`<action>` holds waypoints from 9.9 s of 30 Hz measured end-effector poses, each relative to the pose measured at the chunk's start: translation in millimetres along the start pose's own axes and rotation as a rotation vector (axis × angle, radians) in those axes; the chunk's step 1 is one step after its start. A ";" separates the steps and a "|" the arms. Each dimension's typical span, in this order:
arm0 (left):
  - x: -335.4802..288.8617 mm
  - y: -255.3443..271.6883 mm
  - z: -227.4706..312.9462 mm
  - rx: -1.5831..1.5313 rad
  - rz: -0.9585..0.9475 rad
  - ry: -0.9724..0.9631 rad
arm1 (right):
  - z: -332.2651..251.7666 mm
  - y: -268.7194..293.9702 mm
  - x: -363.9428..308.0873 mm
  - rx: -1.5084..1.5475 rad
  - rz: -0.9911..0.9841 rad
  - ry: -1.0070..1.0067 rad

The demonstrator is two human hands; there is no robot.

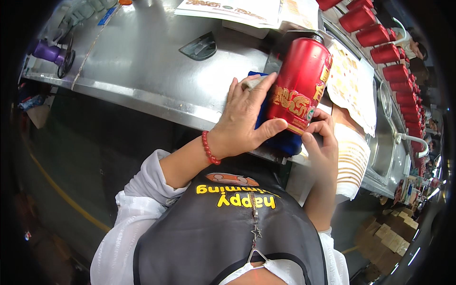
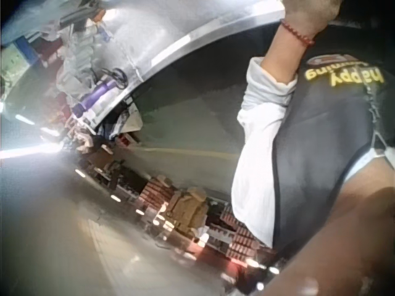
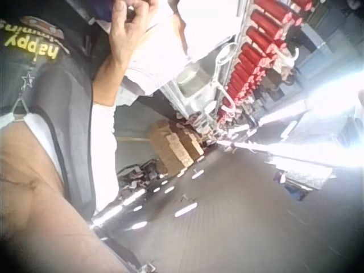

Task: The person applies gold labels to a red cylindrical container, smoothing them with a green tool and wiping the surface with a cloth. They rotate the container to apply labels on different sides and place finished units on a nearby rack.

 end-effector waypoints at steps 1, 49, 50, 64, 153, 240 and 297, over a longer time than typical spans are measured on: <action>0.1 0.2 0.8 -0.005 0.000 0.003 | 1.1 -0.1 0.0 -0.009 -0.002 0.010; -2.7 -0.2 -15.5 -0.239 0.080 0.069 | 0.0 -7.5 -1.1 0.094 0.034 -0.061; -2.4 -0.1 -15.1 -0.238 0.077 0.078 | 0.4 -7.6 -1.3 0.097 0.037 -0.070; -17.8 12.7 2.8 -0.096 0.199 -0.158 | -5.9 -5.5 3.2 0.071 -0.004 -0.011; 4.7 2.2 48.1 0.616 -0.016 -0.952 | 26.2 19.9 -1.2 0.091 -0.202 0.048; 13.9 -15.7 64.9 0.647 -0.207 -1.016 | 20.6 9.7 2.4 -0.052 -0.024 0.158; -34.2 19.8 25.6 0.119 0.016 -0.256 | -8.6 -25.7 -39.6 -0.293 0.236 0.433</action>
Point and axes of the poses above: each hand's wrist, its own x-axis towards the middle knuckle, its own y-axis out of the back of the hand, z = x × y, the point moved 5 cm from there along x, towards the middle knuckle, and after that the axes turned 2 degrees about -z, right-handed, at the moved point
